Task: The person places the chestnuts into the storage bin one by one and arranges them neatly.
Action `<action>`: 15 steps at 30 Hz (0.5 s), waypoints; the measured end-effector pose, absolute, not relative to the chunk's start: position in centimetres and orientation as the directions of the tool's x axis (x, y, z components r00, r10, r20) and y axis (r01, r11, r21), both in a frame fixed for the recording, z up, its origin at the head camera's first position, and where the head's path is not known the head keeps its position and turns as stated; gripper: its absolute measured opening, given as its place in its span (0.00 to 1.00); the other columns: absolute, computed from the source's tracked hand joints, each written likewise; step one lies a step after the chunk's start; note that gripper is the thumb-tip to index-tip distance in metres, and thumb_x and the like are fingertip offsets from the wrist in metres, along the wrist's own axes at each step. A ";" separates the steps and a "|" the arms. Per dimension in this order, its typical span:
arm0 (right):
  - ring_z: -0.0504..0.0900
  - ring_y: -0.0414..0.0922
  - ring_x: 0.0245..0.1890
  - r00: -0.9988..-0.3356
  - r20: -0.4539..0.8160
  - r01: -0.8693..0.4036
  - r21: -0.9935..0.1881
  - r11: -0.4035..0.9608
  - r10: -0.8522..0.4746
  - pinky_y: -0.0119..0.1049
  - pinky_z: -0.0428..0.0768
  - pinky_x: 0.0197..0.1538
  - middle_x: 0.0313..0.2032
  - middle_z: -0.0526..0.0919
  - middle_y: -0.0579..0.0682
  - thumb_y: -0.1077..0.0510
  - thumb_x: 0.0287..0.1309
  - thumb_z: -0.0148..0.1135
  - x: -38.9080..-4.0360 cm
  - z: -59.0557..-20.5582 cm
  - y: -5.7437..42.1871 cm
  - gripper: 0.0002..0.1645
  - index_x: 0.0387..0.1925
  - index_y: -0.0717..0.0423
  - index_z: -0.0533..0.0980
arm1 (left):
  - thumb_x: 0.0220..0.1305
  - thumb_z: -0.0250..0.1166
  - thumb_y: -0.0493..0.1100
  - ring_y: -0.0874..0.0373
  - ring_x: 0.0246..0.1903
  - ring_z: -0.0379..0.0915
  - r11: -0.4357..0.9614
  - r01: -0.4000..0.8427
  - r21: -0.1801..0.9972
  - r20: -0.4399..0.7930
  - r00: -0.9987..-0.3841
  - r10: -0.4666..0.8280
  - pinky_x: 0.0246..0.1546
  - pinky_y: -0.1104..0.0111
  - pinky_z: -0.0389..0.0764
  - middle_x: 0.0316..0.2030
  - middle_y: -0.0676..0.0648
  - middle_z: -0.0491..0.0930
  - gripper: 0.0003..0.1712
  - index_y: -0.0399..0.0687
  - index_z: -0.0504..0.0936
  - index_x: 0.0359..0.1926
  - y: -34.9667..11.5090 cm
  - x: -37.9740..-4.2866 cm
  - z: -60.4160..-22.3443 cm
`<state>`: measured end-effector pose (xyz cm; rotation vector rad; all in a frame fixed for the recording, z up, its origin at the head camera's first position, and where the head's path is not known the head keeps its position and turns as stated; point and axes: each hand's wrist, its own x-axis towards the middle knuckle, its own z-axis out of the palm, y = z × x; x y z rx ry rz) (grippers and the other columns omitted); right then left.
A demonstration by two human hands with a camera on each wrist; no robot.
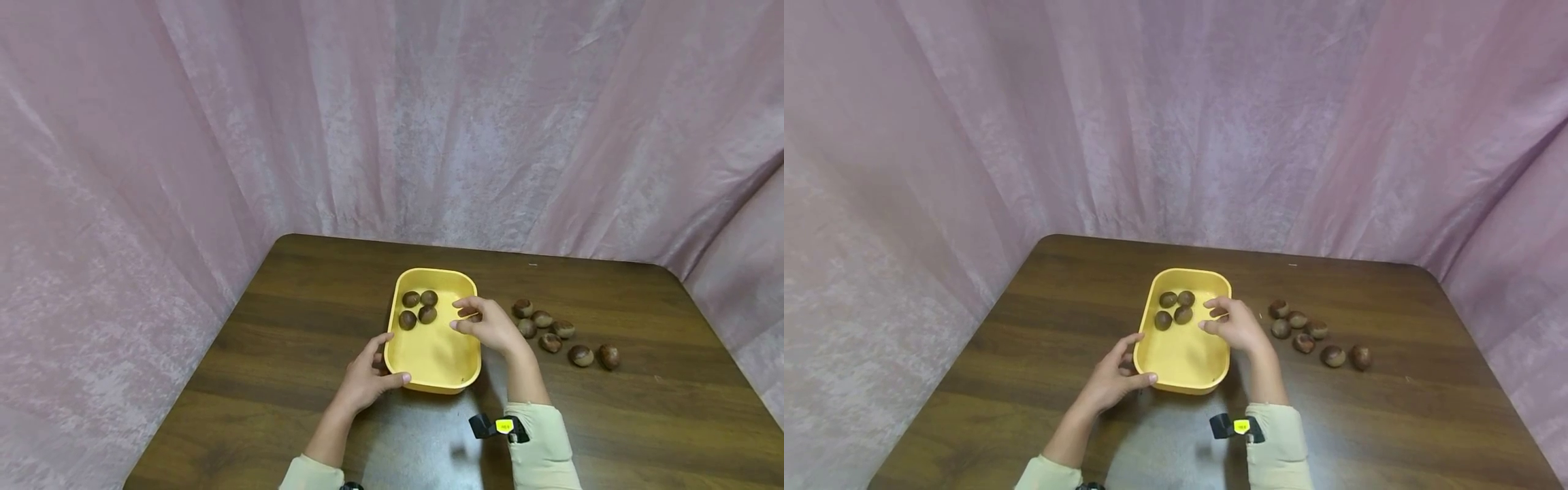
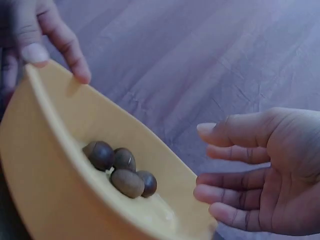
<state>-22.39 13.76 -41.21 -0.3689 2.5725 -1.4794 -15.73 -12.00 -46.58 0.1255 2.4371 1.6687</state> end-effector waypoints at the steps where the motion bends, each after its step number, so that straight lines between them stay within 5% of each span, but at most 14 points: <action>1: 0.78 0.53 0.40 -0.958 0.011 -0.150 -0.870 0.470 -0.286 0.41 0.76 0.40 0.44 0.78 0.60 0.61 0.54 0.66 -22.1 -41.4 13.9 0.22 0.50 0.65 0.74 | 0.46 0.76 0.48 0.49 0.38 0.77 0.364 -0.034 0.931 -0.104 -0.979 0.174 0.32 0.63 0.76 0.43 0.36 0.75 0.46 0.55 0.63 0.66 -12.0 -15.8 -46.6; 15: 0.78 0.50 0.40 -0.977 0.125 -0.187 -0.889 0.419 -0.172 0.39 0.76 0.42 0.43 0.79 0.61 0.62 0.52 0.67 -18.3 -43.2 15.7 0.23 0.50 0.66 0.74 | 0.45 0.76 0.49 0.49 0.40 0.77 0.338 -0.047 0.940 -0.112 -0.978 0.175 0.32 0.62 0.76 0.44 0.37 0.73 0.46 0.58 0.63 0.66 -12.1 -15.7 -46.7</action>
